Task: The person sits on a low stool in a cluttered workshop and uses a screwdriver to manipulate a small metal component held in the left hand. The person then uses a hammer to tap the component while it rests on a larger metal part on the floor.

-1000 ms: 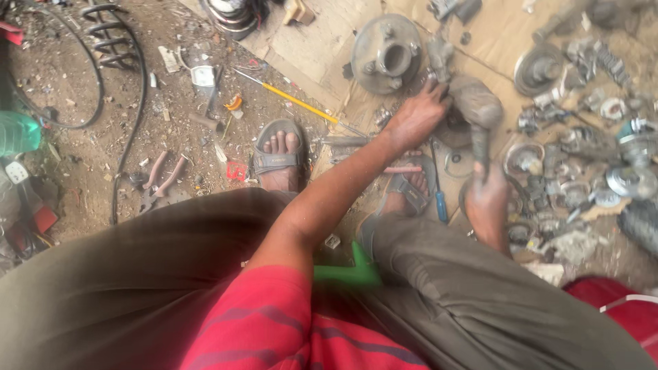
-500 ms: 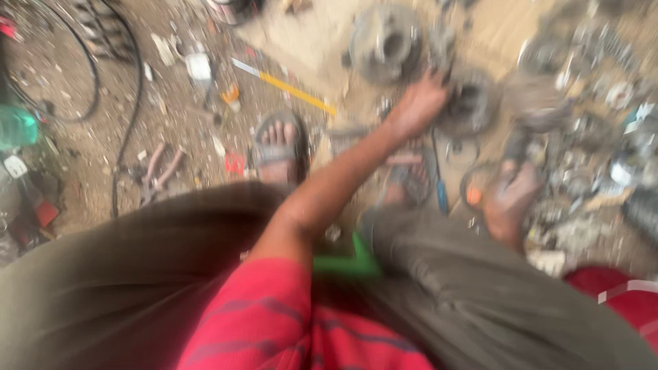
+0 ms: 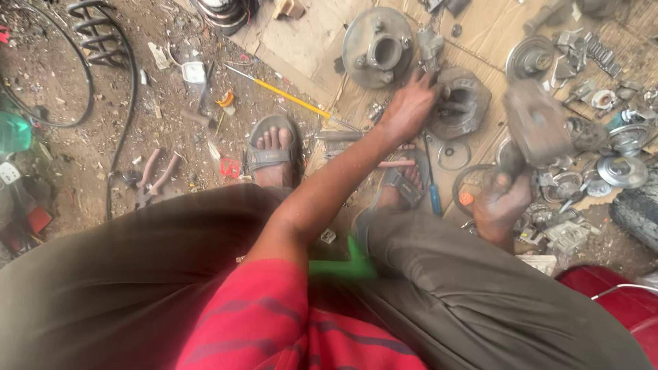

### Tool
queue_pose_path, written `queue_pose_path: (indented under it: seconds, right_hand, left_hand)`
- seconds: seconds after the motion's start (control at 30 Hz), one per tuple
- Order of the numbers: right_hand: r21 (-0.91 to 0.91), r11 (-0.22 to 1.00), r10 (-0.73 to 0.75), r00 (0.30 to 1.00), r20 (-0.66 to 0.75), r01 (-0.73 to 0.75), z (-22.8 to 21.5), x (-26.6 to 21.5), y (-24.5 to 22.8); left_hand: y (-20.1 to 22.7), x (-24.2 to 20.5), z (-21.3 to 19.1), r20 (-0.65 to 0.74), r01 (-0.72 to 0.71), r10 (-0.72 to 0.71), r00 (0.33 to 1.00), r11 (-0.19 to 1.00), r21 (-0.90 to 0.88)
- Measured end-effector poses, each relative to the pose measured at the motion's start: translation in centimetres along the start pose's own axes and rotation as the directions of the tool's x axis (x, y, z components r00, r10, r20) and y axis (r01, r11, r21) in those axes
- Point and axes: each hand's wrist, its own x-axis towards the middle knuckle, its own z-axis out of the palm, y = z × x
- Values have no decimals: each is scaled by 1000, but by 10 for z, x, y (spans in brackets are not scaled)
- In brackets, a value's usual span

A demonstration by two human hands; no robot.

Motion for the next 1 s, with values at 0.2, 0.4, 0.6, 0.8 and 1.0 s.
queue_pose_path:
  seconds: [0.2,0.4,0.6,0.8,1.0]
  right_hand:
    - [-220,964,189,964,187,-147,43,6,13]
    - [-36,999,-6,1000,23,7,-14,-5,0]
    - [-446,884,269,932,243,-139,30,2,-29]
    - [-136,990,51,992,114,-35,-11,-24,-16]
    - [-152,988,-14,991,135,35,0,-19,-10]
  left_hand:
    - [7,5,-10,-45,-62,62,997,998,-2]
    - [3,-12,12,-32,-60,61,998,997,56]
    - [8,-6,-3,19,-125,124,992,980,158]
    - [3,-13,18,88,-29,24,996,997,65]
    - [-9,-14,27,96,-9,1,995,997,83]
